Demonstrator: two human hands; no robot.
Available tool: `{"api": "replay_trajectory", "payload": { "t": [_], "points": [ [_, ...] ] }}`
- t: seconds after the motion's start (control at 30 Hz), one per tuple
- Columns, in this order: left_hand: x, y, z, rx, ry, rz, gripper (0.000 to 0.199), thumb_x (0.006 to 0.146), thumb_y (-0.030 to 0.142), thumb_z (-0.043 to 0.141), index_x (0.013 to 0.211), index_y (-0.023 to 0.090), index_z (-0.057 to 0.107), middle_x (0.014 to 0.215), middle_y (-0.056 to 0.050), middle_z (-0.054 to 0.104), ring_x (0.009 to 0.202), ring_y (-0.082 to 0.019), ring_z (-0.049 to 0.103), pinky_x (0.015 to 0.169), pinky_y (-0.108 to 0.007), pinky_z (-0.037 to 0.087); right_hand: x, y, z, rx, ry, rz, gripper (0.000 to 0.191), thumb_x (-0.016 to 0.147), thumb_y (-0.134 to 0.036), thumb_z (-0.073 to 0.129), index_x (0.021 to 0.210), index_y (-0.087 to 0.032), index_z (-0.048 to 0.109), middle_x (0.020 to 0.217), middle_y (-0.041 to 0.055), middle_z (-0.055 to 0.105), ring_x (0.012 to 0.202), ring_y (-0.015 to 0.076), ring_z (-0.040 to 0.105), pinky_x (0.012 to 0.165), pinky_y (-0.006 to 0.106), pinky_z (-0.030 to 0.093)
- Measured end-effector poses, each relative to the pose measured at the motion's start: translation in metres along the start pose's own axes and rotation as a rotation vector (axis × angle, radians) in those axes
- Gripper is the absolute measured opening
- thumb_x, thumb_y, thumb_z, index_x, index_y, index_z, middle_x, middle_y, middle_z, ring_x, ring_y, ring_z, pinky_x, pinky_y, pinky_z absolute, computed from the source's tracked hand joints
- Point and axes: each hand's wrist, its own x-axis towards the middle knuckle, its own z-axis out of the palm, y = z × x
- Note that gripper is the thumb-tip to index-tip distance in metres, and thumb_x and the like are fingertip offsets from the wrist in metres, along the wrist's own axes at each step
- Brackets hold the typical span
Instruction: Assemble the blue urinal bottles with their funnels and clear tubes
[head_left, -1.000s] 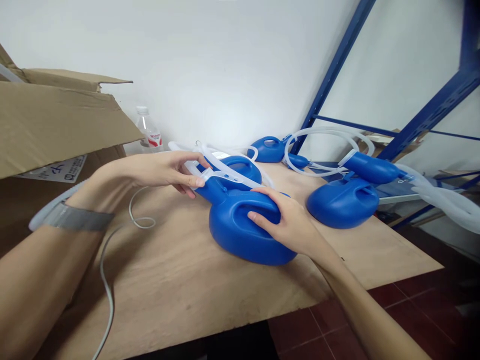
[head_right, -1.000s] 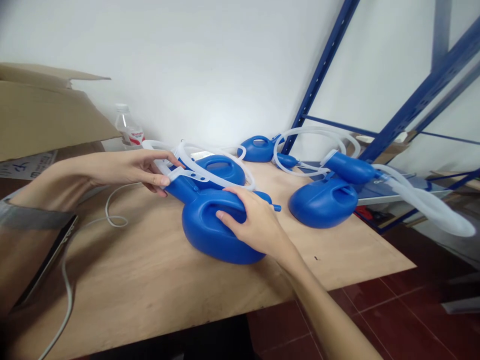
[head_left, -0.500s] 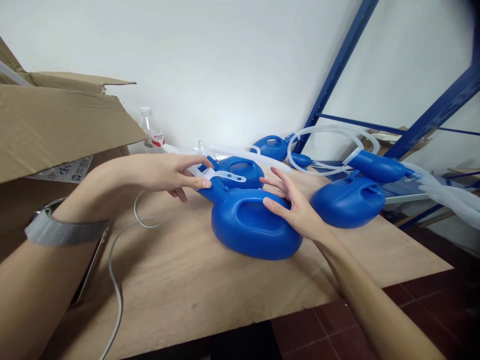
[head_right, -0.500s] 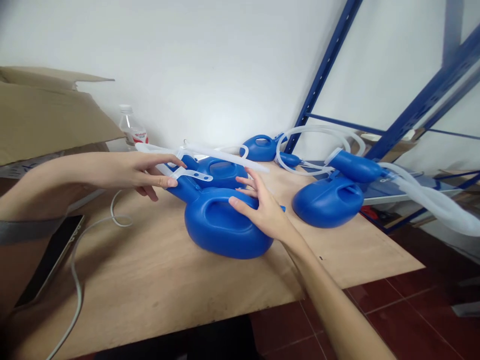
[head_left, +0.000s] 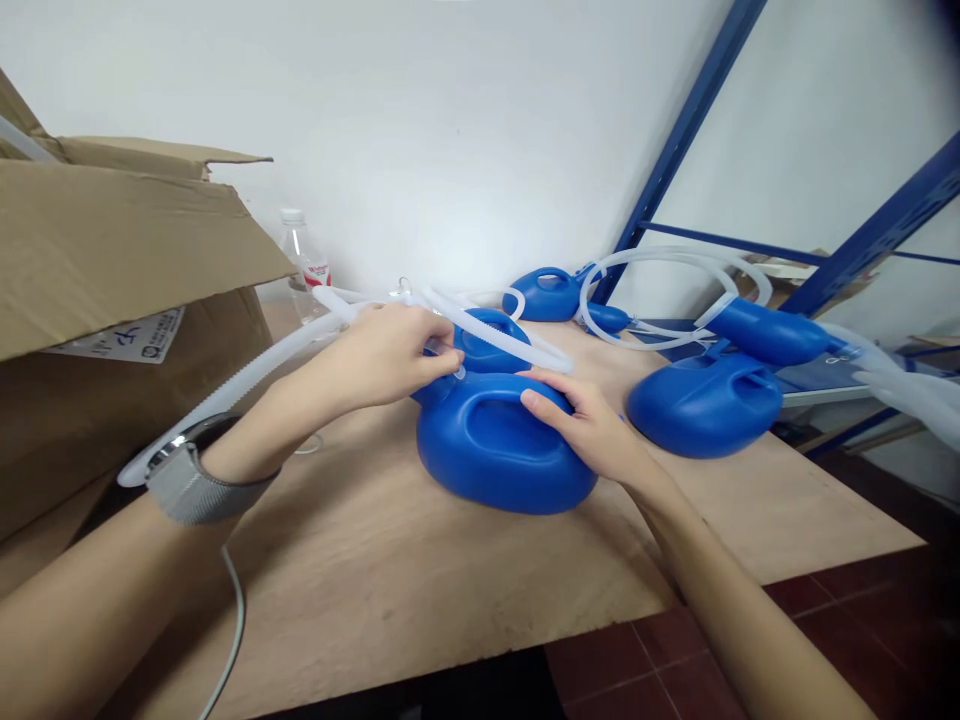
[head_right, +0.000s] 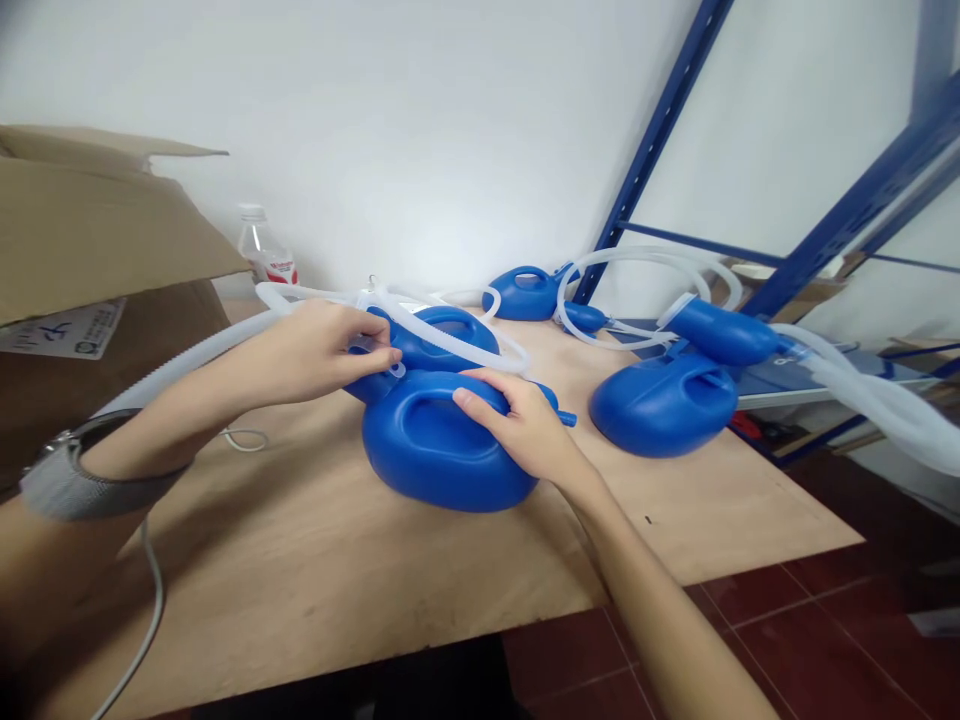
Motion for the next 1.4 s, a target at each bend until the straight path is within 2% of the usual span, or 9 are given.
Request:
{"api": "replay_trajectory", "payload": {
  "t": [0.17,0.37,0.5,0.63,0.83,0.97,1.1,1.2,1.4],
  "points": [
    [-0.001,-0.003,-0.001,0.071,-0.055,-0.015,0.022,0.09,0.035,0.056,0.077,0.021,0.067,0.075,-0.002,0.071,0.068,-0.018,0.059,0.063,-0.032,0.033,0.003,0.023,-0.009,0.05,0.106,0.106,0.049,0.102,-0.062,0.049,0.123,-0.026,0.074,0.136,0.0069,0.075,0.13,0.0313,0.066,0.114,0.05,0.049],
    [-0.001,-0.007,-0.003,0.132,-0.078,0.011,0.023,0.091,0.037,0.054,0.08,0.022,0.067,0.075,-0.002,0.07,0.067,-0.019,0.059,0.063,-0.032,0.034,-0.001,0.057,-0.027,-0.493,0.076,0.03,0.042,0.107,-0.045,0.044,0.118,-0.023,0.078,0.129,0.0131,0.075,0.123,0.0367,0.066,0.109,0.056,0.049],
    [-0.003,-0.012,-0.012,0.135,-0.149,0.006,0.024,0.09,0.036,0.055,0.076,0.021,0.067,0.072,-0.002,0.068,0.064,-0.018,0.057,0.06,-0.031,0.034,0.001,0.072,-0.029,-0.853,0.053,-0.029,0.041,0.104,-0.04,0.051,0.135,-0.024,0.071,0.146,0.0178,0.062,0.132,0.0427,0.055,0.105,0.06,0.048],
    [-0.005,-0.016,-0.022,0.114,-0.233,-0.029,0.024,0.089,0.034,0.056,0.07,0.02,0.062,0.066,-0.001,0.064,0.059,-0.015,0.053,0.058,-0.029,0.034,0.012,0.083,-0.031,-0.973,0.039,0.023,0.052,0.101,-0.047,0.056,0.148,-0.025,0.059,0.154,0.0195,0.054,0.139,0.045,0.05,0.105,0.063,0.047],
    [-0.006,-0.013,-0.027,0.135,-0.264,-0.045,0.022,0.089,0.032,0.057,0.071,0.02,0.064,0.068,-0.002,0.065,0.059,-0.015,0.053,0.058,-0.028,0.035,0.017,0.094,-0.043,-0.927,0.011,0.01,0.054,0.099,-0.049,0.056,0.144,-0.019,0.061,0.131,0.0212,0.066,0.124,0.0437,0.06,0.098,0.06,0.053],
    [-0.006,-0.012,-0.027,0.14,-0.27,-0.052,0.022,0.09,0.033,0.056,0.077,0.02,0.068,0.073,-0.002,0.067,0.062,-0.016,0.054,0.058,-0.028,0.037,0.012,0.085,-0.051,-0.711,-0.14,-0.106,0.053,0.097,-0.052,0.06,0.14,-0.023,0.067,0.131,0.0174,0.064,0.123,0.038,0.062,0.101,0.054,0.055],
    [-0.006,-0.012,-0.026,0.14,-0.277,-0.06,0.023,0.09,0.033,0.056,0.074,0.02,0.065,0.07,-0.002,0.065,0.061,-0.016,0.053,0.057,-0.028,0.036,0.012,0.071,-0.053,-0.517,-0.233,-0.169,0.051,0.099,-0.055,0.059,0.141,-0.027,0.066,0.143,0.0127,0.063,0.13,0.0347,0.063,0.112,0.052,0.051],
    [-0.006,-0.013,-0.026,0.118,-0.273,-0.061,0.022,0.088,0.032,0.057,0.071,0.02,0.063,0.068,-0.002,0.064,0.059,-0.015,0.053,0.057,-0.028,0.035,0.017,0.06,-0.05,-0.476,-0.243,-0.157,0.043,0.099,-0.056,0.06,0.125,-0.025,0.073,0.132,0.0115,0.073,0.122,0.0347,0.068,0.11,0.054,0.051],
    [-0.006,-0.012,-0.026,0.089,-0.264,-0.053,0.022,0.087,0.033,0.057,0.069,0.021,0.061,0.066,-0.001,0.063,0.057,-0.016,0.054,0.057,-0.029,0.037,0.027,0.005,-0.036,-0.164,-0.107,-0.153,0.038,0.102,-0.053,0.056,0.119,-0.025,0.076,0.125,0.009,0.077,0.115,0.0298,0.072,0.102,0.046,0.057]
  ]
}}
